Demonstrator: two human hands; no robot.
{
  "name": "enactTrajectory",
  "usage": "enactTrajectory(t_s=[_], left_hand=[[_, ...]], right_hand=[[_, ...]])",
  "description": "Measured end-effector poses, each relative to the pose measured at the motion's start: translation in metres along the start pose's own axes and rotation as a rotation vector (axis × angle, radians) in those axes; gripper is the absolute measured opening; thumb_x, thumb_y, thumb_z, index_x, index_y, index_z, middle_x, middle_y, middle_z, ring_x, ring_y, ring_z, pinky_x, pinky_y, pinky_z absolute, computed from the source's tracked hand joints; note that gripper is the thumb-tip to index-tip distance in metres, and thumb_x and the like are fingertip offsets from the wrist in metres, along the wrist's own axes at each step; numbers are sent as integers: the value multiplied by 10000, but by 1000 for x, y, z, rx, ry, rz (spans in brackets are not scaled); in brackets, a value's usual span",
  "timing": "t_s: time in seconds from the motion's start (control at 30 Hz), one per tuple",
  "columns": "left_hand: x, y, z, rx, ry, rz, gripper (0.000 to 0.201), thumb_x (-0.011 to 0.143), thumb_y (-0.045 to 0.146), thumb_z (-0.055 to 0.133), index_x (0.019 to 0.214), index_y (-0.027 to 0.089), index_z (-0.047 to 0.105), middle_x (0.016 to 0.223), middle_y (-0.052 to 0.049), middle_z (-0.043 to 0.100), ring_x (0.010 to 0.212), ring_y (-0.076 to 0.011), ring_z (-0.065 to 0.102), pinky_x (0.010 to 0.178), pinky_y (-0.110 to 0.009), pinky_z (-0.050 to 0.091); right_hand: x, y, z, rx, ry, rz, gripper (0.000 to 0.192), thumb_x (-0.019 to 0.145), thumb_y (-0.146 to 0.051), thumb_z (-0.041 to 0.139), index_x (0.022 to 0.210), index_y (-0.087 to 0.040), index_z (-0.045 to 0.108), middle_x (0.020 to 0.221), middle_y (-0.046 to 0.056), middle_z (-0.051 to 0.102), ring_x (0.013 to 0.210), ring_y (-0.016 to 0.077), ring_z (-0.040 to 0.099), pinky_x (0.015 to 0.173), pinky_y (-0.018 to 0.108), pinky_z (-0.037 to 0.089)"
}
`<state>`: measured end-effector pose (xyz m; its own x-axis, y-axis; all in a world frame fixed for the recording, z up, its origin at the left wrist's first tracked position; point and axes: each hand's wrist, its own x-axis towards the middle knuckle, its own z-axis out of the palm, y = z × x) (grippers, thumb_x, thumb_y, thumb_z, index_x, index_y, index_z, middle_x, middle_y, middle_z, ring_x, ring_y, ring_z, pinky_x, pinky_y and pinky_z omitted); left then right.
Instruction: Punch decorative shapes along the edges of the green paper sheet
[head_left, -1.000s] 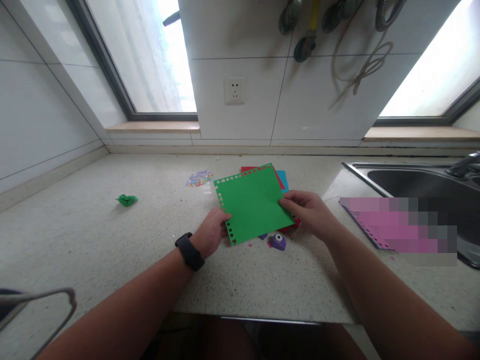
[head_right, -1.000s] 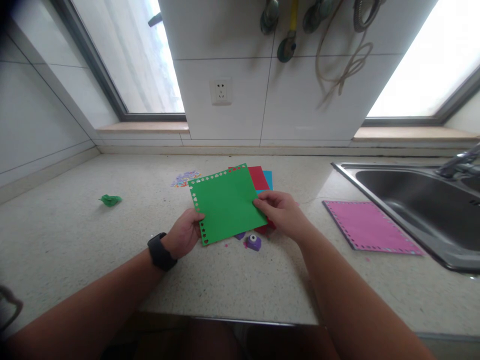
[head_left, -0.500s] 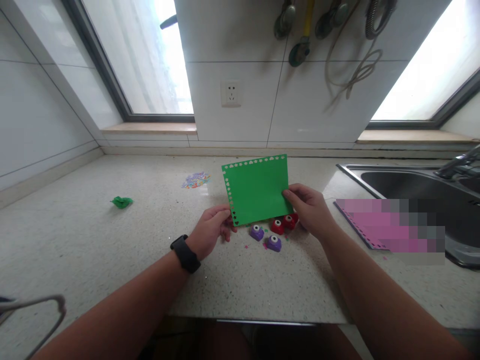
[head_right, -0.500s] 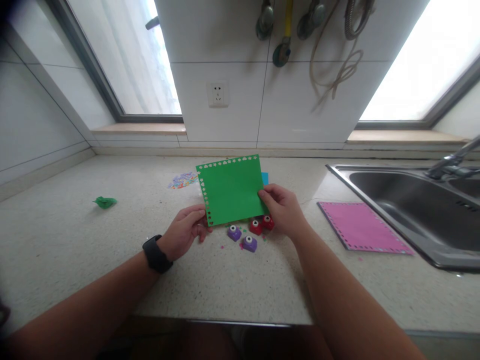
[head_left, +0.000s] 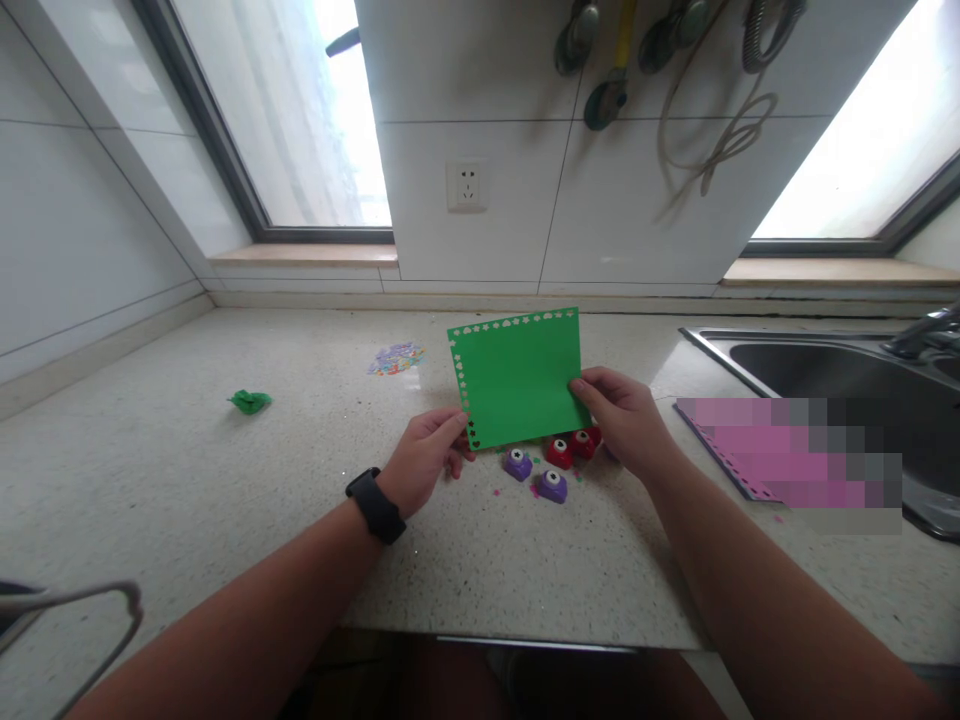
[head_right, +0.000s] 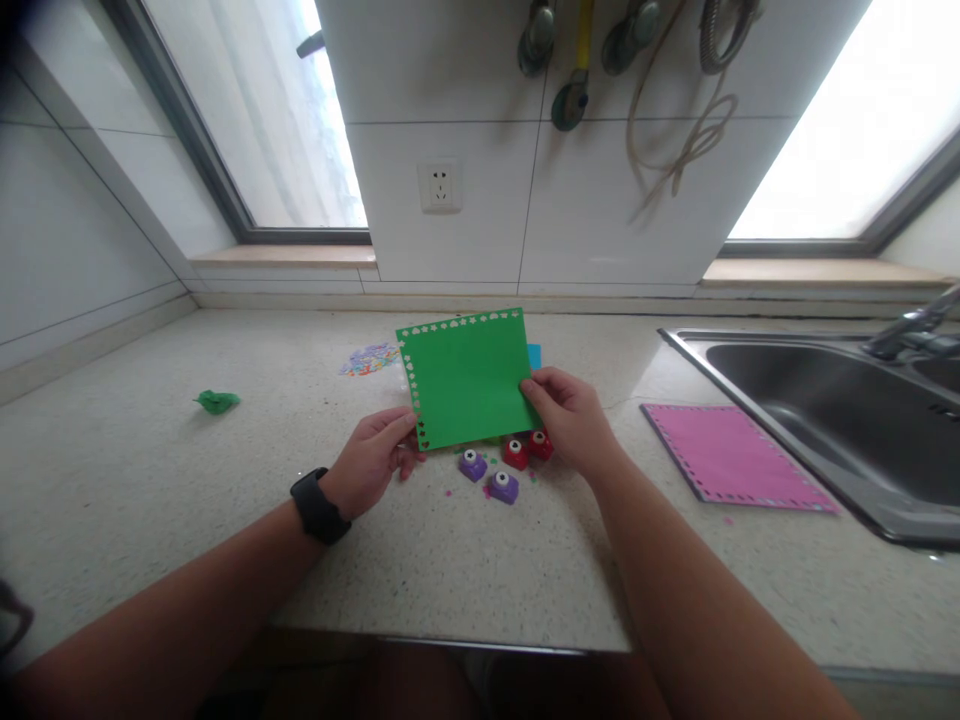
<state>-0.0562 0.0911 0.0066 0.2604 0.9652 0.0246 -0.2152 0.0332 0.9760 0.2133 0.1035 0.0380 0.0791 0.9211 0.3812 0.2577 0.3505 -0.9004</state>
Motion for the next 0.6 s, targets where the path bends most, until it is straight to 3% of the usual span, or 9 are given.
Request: enactTrajectory(t_s=[0.6], left_hand=[[0, -2, -2, 119, -59, -6, 317, 867, 442, 672, 732, 166, 594, 542, 37, 550, 390, -63, 452, 373, -192, 324]], right_hand=[[-2, -1, 0, 66, 11, 47, 264, 822, -473, 757, 843, -211, 735, 739, 9, 639, 647, 142, 525, 570, 266, 418]])
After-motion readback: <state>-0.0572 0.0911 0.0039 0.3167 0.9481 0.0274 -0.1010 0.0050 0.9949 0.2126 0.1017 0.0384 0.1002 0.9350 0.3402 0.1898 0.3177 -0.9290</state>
